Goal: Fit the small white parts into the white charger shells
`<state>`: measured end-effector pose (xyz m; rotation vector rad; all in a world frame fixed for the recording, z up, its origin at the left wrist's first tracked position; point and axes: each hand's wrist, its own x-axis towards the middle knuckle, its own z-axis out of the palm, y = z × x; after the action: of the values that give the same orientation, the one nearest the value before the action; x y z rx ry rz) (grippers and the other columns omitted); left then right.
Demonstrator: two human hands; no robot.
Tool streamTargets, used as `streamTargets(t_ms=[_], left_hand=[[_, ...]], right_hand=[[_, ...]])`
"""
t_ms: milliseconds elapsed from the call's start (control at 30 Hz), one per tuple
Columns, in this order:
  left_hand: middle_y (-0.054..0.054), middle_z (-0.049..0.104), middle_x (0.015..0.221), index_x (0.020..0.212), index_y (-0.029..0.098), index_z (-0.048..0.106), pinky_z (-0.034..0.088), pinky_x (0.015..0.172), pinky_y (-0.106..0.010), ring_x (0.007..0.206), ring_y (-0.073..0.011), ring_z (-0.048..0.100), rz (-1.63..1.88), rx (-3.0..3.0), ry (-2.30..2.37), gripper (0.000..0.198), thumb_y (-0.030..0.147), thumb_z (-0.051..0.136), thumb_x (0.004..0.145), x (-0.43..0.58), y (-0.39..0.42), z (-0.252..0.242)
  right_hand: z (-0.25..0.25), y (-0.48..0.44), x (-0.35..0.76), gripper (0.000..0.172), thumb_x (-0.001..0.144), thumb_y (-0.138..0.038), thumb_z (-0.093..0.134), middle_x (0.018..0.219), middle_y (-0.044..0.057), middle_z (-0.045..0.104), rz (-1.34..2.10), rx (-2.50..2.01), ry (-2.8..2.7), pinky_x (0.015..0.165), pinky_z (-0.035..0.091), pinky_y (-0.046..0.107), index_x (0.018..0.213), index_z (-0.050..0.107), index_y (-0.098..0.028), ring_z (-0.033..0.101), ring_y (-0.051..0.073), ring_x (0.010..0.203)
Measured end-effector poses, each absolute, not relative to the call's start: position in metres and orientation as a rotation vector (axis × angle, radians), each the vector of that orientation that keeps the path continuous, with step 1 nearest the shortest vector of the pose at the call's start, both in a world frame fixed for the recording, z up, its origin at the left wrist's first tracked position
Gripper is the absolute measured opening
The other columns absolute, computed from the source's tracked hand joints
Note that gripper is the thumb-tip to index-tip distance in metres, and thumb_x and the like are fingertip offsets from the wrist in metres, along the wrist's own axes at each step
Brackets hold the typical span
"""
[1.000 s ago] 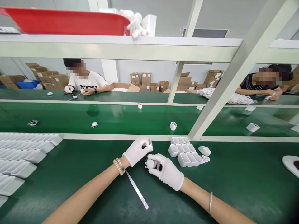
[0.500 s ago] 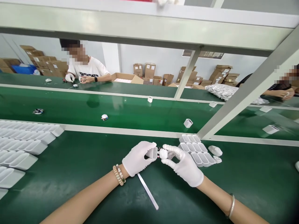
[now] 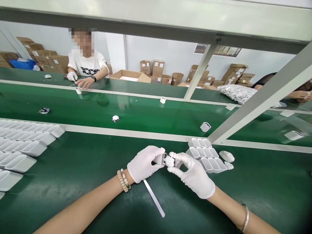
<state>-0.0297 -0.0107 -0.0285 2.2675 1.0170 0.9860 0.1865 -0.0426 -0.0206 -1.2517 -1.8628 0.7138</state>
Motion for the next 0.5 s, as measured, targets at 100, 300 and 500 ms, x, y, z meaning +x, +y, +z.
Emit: streamTargets(t_ms=[100, 300, 500], left_hand=[[-0.006, 0.068, 0.111, 0.117, 0.025, 0.059, 0.053, 0.094, -0.041, 0.107, -0.0241, 0.064, 0.963, 2.290, 1.010, 0.039, 0.021, 0.074, 0.081, -0.029, -0.012, -0.025], [-0.003, 0.069, 0.098, 0.104, 0.023, 0.060, 0.053, 0.087, -0.037, 0.097, -0.0227, 0.065, 0.881, 2.303, 1.046, 0.027, 0.016, 0.072, 0.080, -0.026, -0.013, -0.015], [-0.002, 0.069, 0.095, 0.095, 0.022, 0.063, 0.052, 0.085, -0.035, 0.097, -0.0225, 0.064, 0.806, 2.264, 1.012, 0.021, 0.015, 0.073, 0.077, -0.024, -0.015, -0.007]], right_hand=[[-0.018, -0.044, 0.185, 0.034, 0.082, -0.033, 0.068, 0.076, 0.001, 0.065, 0.704, -1.268, -1.868, 0.064, 0.060, 0.035, 0.115, 0.067, -0.025, 0.063, 0.018, 0.065], [-0.012, -0.049, 0.181, 0.032, 0.081, -0.028, 0.067, 0.075, 0.000, 0.064, 0.695, -1.402, -1.880, 0.061, 0.060, 0.032, 0.113, 0.070, -0.026, 0.063, 0.017, 0.063], [-0.014, -0.049, 0.180, 0.026, 0.083, -0.030, 0.069, 0.077, 0.000, 0.064, 0.697, -1.402, -1.923, 0.061, 0.060, 0.032, 0.109, 0.071, -0.026, 0.064, 0.017, 0.065]])
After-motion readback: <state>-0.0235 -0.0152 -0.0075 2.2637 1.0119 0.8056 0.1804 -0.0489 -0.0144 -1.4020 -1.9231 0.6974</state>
